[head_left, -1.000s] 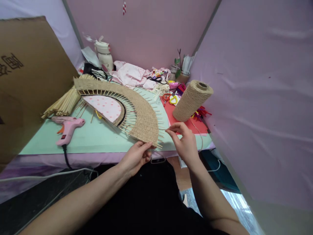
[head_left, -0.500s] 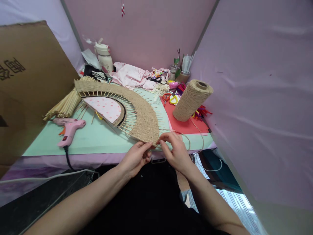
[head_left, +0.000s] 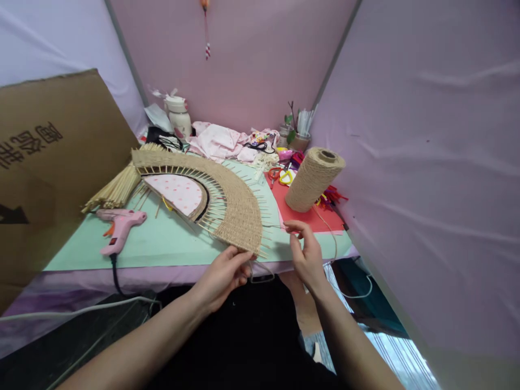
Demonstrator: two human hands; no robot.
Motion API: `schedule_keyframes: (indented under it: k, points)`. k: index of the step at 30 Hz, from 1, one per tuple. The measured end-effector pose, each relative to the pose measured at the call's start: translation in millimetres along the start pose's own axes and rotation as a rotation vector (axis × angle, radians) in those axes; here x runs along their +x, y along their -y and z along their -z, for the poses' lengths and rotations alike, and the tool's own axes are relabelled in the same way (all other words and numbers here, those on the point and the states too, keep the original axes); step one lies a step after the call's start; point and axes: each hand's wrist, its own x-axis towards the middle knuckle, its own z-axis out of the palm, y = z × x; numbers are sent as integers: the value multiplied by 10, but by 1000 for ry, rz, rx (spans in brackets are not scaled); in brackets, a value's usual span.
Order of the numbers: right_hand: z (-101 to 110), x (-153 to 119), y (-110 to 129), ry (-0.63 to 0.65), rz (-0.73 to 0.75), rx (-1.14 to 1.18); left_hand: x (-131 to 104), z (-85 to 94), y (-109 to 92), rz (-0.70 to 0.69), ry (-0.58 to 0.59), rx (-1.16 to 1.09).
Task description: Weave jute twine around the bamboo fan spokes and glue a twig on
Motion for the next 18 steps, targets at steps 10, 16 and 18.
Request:
schedule_keyframes:
  k: [10,16,18]
  points:
    - [-316,214,-4,291,606,-5,-167,17,-185,-124,99,171]
    - [-253,512,214,178,602,88,-422,567,-720,-712,-273,783]
    - [-196,633,289,149,572,88,-387,753,-974,-990,-584,837]
